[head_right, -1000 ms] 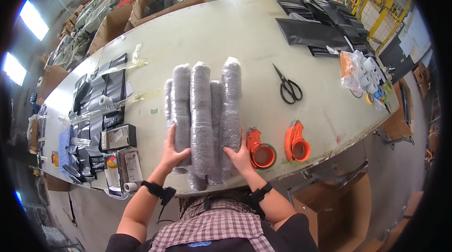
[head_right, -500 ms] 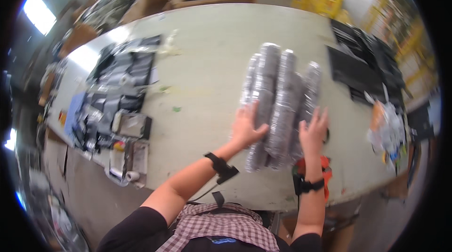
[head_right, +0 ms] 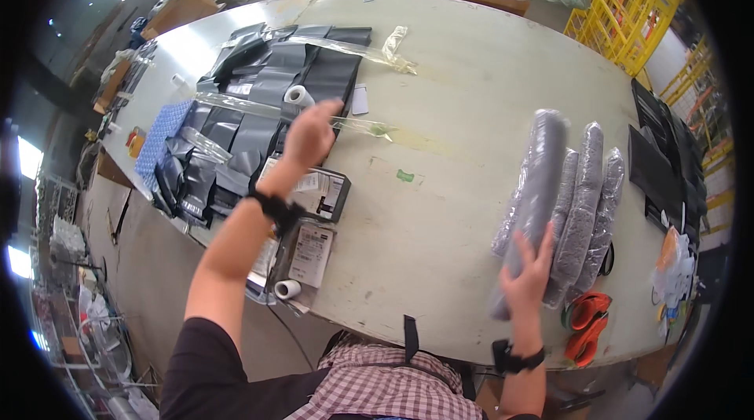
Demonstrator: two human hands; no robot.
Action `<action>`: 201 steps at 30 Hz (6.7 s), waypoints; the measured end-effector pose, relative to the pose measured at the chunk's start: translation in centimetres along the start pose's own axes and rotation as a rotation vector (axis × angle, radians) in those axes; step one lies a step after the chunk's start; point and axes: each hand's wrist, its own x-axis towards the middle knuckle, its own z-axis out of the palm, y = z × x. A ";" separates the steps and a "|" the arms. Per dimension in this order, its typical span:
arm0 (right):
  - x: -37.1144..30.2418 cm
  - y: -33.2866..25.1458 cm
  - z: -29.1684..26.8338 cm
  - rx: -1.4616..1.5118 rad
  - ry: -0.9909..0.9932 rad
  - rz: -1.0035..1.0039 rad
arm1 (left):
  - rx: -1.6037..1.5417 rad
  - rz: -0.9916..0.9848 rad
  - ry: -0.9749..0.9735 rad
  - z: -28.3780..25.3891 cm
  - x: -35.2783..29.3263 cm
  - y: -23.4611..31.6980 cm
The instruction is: The person places foam-wrapped components into plastic bags, applies adhesive shipping labels to each bag, and uses a handheld tape dispenser to seal the packages before setting them aside.
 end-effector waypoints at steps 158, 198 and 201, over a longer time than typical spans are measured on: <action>-14.0 -5.4 5.5 0.433 -0.735 -0.245 | -0.026 -0.022 -0.111 -3.3 -8.9 -1.0; -8.6 -7.4 7.3 1.826 -0.753 0.997 | -0.367 0.087 -0.013 3.1 -17.0 21.6; -10.1 -4.9 4.5 1.472 -0.911 0.762 | -0.224 -0.036 0.097 3.1 -17.8 20.8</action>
